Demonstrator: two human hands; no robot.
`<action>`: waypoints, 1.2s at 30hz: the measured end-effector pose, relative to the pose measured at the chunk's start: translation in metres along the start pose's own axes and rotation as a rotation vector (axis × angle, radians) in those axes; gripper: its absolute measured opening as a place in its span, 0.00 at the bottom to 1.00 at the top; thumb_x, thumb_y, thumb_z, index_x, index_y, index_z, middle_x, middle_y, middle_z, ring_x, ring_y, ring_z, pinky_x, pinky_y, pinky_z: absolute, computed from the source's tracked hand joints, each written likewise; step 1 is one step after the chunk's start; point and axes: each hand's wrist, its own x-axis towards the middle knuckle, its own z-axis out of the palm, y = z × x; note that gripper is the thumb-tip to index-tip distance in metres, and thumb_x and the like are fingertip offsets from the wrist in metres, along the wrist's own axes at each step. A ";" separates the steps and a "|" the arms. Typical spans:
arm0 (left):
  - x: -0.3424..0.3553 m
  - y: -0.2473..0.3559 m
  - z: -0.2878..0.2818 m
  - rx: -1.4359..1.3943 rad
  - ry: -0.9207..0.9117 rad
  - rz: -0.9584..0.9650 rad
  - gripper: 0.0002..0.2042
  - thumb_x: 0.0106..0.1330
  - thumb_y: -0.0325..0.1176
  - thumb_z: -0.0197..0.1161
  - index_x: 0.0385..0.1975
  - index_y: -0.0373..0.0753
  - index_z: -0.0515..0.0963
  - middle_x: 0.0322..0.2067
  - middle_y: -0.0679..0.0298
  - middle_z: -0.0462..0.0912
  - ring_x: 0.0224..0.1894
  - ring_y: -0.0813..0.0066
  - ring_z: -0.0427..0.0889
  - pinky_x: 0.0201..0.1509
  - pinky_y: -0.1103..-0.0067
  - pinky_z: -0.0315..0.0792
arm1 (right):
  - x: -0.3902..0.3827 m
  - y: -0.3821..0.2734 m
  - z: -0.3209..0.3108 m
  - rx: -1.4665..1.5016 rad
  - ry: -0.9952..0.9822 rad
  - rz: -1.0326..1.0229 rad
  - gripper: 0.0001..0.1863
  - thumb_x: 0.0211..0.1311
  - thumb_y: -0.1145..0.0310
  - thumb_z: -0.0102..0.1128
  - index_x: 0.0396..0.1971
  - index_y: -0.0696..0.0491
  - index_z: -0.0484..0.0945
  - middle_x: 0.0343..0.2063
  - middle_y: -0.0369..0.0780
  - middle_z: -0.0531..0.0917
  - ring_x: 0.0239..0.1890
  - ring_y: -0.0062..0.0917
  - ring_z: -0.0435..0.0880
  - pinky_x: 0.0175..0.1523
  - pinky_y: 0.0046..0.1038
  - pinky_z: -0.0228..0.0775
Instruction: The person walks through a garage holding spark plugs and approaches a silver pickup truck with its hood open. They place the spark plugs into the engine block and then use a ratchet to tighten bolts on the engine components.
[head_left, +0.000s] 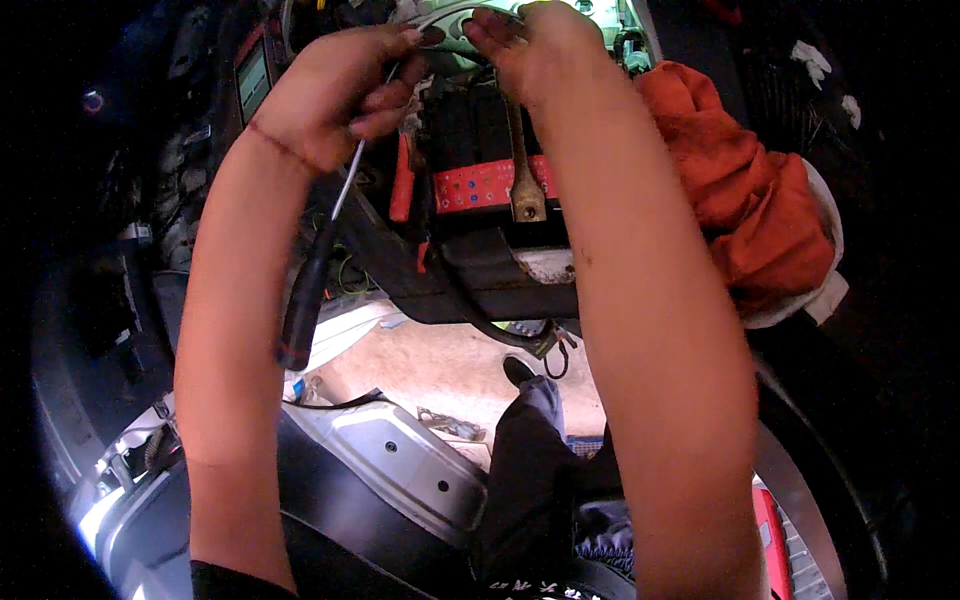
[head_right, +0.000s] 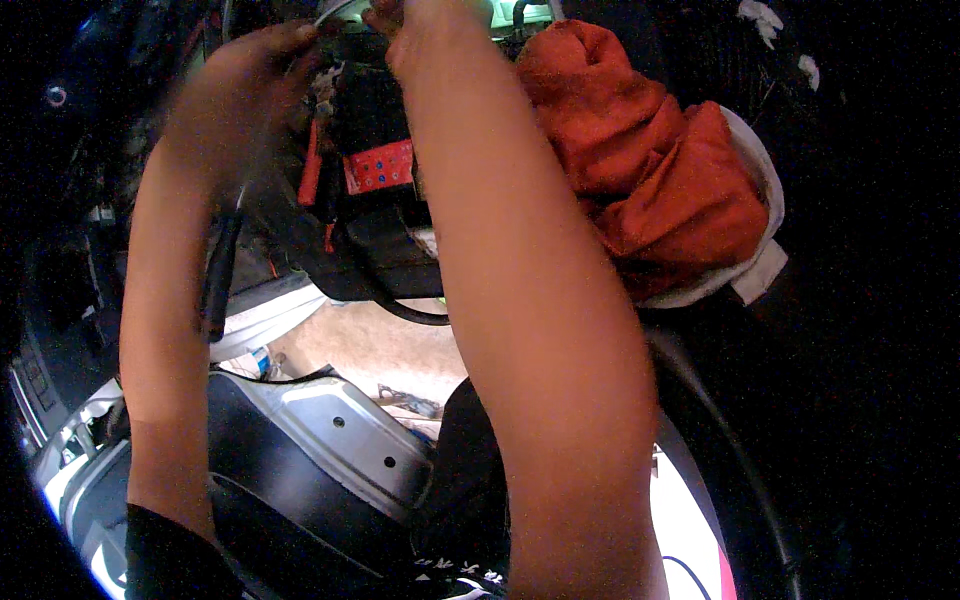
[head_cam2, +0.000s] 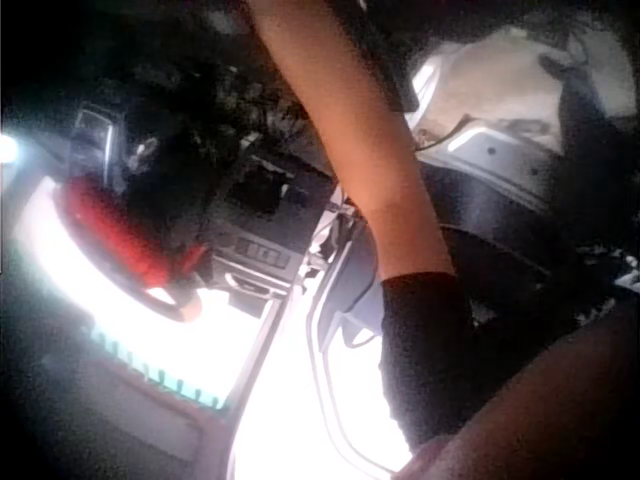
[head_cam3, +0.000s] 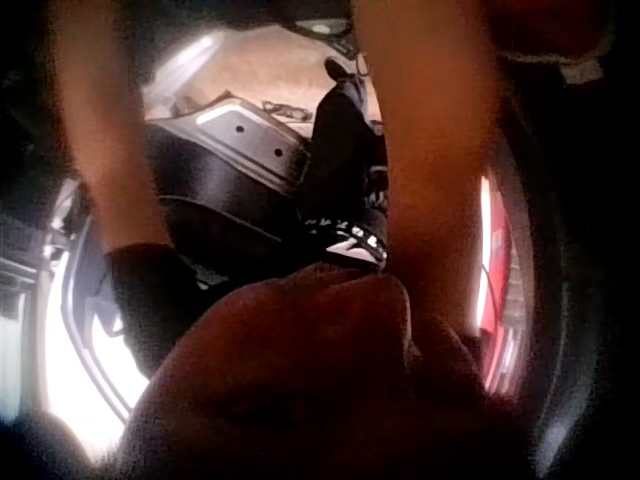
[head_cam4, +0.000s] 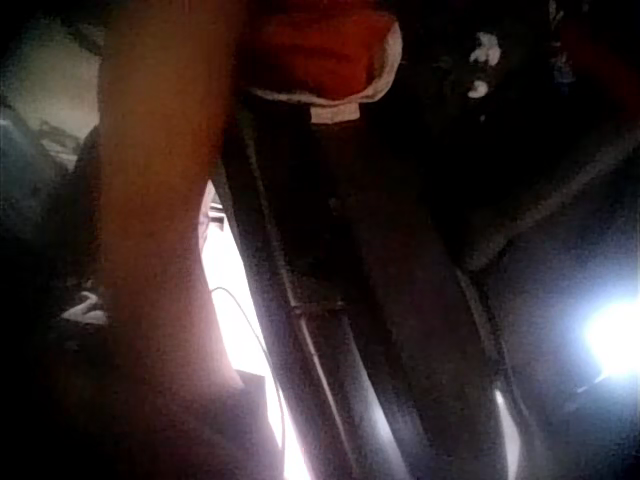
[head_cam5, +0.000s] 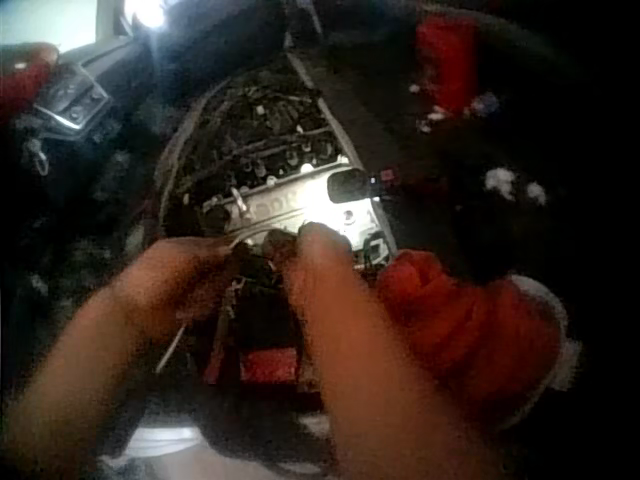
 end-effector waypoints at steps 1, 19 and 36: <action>-0.008 -0.001 -0.004 -0.006 -0.018 0.006 0.07 0.71 0.32 0.51 0.36 0.36 0.72 0.21 0.68 0.69 0.15 0.85 0.59 0.13 0.86 0.50 | -0.011 0.005 -0.004 0.050 -0.051 -0.003 0.13 0.69 0.74 0.41 0.47 0.65 0.69 0.43 0.49 0.75 0.38 0.36 0.79 0.39 0.31 0.79; -0.034 -0.003 0.001 -0.170 -0.005 -0.134 0.12 0.71 0.35 0.51 0.47 0.35 0.72 0.20 0.67 0.72 0.11 0.80 0.62 0.11 0.83 0.53 | -0.036 0.018 -0.028 0.280 -0.322 -0.085 0.13 0.70 0.71 0.42 0.45 0.63 0.70 0.39 0.48 0.77 0.38 0.35 0.81 0.43 0.33 0.81; -0.076 0.023 0.024 -0.205 0.060 -0.160 0.17 0.73 0.42 0.48 0.49 0.35 0.72 0.14 0.73 0.62 0.09 0.87 0.51 0.09 0.86 0.43 | -0.055 0.035 -0.046 0.280 -0.397 -0.037 0.10 0.66 0.75 0.44 0.42 0.65 0.68 0.37 0.51 0.80 0.40 0.39 0.83 0.51 0.41 0.79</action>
